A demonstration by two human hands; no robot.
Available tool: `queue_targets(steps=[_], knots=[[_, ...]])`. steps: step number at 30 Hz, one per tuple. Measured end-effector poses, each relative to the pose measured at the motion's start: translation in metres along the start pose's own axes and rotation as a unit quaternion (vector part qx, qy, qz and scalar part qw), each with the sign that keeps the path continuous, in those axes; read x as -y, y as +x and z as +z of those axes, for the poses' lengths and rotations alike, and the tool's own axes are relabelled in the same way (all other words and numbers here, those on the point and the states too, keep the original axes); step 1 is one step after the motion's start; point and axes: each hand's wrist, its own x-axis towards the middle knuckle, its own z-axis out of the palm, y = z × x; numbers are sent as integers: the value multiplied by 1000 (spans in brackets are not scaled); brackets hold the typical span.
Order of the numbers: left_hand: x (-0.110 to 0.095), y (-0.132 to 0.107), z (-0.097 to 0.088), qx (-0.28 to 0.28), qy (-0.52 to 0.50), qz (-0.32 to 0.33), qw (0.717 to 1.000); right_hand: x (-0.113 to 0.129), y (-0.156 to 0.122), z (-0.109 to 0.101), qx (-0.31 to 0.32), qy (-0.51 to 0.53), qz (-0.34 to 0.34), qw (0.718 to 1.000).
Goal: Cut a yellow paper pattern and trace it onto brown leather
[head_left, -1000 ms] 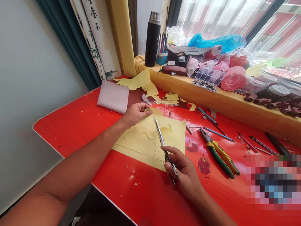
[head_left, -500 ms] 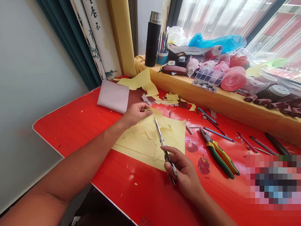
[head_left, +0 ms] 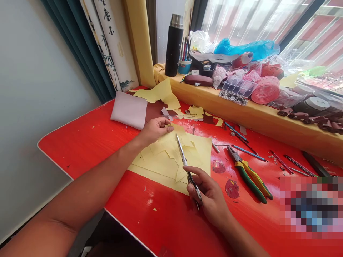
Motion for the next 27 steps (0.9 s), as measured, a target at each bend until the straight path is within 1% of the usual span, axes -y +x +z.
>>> queue_targets(steps=[15, 20, 27], knots=[[0, -1, 0, -4, 12, 9, 1000, -2, -1, 0, 12, 19, -3, 1000], [1, 0, 0, 0, 6, -1, 1000, -1, 0, -1, 11, 20, 4, 1000], [0, 1, 0, -23, -2, 1, 1000, 0, 1, 0, 11, 17, 6, 1000]])
